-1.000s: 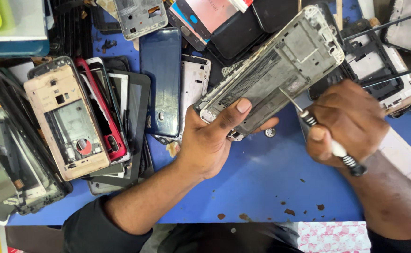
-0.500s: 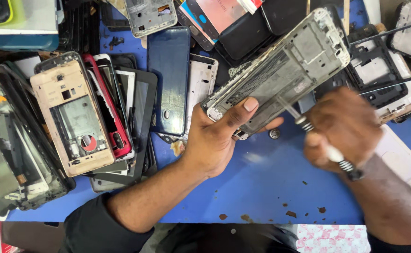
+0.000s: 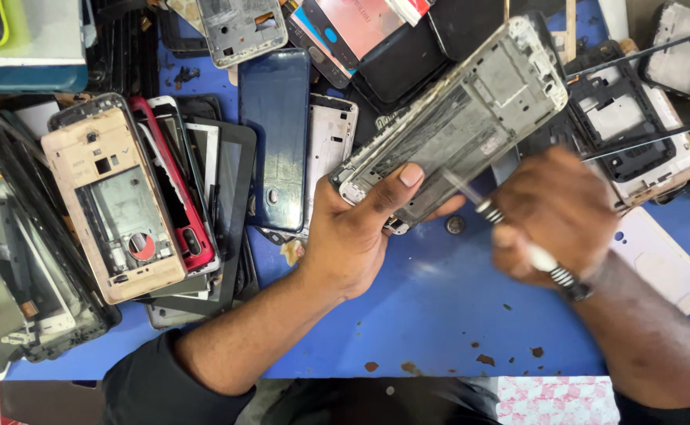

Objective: The person uses a screwdriver to remove screws from a white smartphone chassis, then sets it aside and picks up another chassis to continue unscrewing. The work is performed on a blue workbench cluttered with disassembled phone parts.

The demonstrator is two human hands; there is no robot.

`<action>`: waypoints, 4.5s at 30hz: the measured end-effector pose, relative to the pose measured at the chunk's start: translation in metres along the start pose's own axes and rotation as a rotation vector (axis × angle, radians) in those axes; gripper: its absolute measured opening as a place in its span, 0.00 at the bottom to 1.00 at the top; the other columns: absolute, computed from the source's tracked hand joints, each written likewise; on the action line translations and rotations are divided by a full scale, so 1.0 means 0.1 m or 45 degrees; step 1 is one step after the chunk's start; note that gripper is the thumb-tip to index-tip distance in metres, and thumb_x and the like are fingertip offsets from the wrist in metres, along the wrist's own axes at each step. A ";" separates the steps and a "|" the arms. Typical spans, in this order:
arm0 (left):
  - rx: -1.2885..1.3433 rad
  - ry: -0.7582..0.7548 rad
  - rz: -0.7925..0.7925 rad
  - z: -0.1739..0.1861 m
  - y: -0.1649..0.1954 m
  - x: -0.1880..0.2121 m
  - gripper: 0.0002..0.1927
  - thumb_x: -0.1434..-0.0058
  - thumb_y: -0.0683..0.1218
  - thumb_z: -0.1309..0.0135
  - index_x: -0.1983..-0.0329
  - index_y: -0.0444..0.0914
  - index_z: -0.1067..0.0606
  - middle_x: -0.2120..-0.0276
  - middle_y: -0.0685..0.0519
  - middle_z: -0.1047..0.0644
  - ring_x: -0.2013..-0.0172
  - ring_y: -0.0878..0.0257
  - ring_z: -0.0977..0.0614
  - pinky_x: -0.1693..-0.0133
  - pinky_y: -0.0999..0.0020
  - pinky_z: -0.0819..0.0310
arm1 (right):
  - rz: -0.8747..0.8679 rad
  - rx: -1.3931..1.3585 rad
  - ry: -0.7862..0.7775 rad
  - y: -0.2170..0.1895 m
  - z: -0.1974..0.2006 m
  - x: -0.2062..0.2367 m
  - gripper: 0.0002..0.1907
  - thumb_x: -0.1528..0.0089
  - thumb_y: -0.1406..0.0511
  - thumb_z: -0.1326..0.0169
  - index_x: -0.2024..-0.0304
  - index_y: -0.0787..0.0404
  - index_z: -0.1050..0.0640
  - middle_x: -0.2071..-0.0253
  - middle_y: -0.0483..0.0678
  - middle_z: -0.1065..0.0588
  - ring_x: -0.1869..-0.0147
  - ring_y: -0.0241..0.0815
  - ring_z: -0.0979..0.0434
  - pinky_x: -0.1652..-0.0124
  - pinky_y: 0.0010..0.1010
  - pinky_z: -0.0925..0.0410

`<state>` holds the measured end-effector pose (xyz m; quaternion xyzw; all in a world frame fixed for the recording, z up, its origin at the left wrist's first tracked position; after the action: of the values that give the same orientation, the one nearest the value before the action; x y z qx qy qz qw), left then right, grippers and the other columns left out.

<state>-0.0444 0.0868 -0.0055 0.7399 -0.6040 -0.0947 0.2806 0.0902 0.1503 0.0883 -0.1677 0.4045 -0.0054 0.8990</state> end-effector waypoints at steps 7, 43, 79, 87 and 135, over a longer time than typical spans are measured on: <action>-0.053 0.012 -0.021 0.00 0.02 0.02 0.18 0.28 0.40 0.43 0.39 0.24 0.27 0.46 0.37 0.21 0.47 0.47 0.17 0.43 0.44 0.18 | -0.082 0.036 -0.023 0.21 0.03 0.34 0.19 0.30 0.62 0.53 0.76 0.62 0.28 0.78 0.48 0.27 0.75 0.45 0.26 0.72 0.38 0.34; 0.020 0.040 0.021 -0.02 -0.01 0.05 0.20 0.30 0.41 0.42 0.40 0.24 0.27 0.46 0.37 0.21 0.48 0.48 0.17 0.42 0.49 0.19 | -0.051 -0.011 -0.126 -0.04 -0.10 0.05 0.17 0.34 0.63 0.52 0.75 0.66 0.26 0.77 0.50 0.27 0.74 0.47 0.25 0.69 0.40 0.34; -0.134 0.049 0.006 0.04 -0.09 -0.06 0.18 0.31 0.35 0.42 0.39 0.29 0.26 0.43 0.40 0.21 0.44 0.49 0.18 0.41 0.45 0.17 | 0.015 0.132 -0.089 0.17 -0.02 0.32 0.21 0.30 0.60 0.56 0.69 0.68 0.21 0.78 0.50 0.25 0.75 0.46 0.22 0.76 0.35 0.31; -0.136 0.101 -0.009 0.06 -0.08 -0.06 0.18 0.32 0.34 0.41 0.39 0.29 0.26 0.44 0.41 0.21 0.45 0.50 0.18 0.43 0.44 0.16 | -0.097 0.103 -0.091 0.24 0.05 0.15 0.21 0.30 0.61 0.55 0.74 0.65 0.23 0.76 0.52 0.23 0.73 0.48 0.21 0.74 0.39 0.30; -0.265 0.117 0.021 -0.11 0.02 -0.13 0.21 0.33 0.38 0.43 0.38 0.26 0.29 0.46 0.38 0.21 0.49 0.48 0.17 0.48 0.48 0.15 | -0.177 0.013 -0.045 0.27 0.18 -0.14 0.15 0.35 0.63 0.55 0.61 0.68 0.22 0.71 0.53 0.22 0.71 0.45 0.21 0.70 0.36 0.25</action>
<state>-0.0439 0.1017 0.0019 0.7052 -0.5835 -0.1205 0.3841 0.0901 0.1834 0.1011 -0.1908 0.3757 -0.0671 0.9044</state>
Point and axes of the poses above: each hand's wrist, its own x-axis away from the middle knuckle, its own z-axis out of the back of the hand, y = z × x, the point moved 10 cm from there along -x, towards the middle knuckle
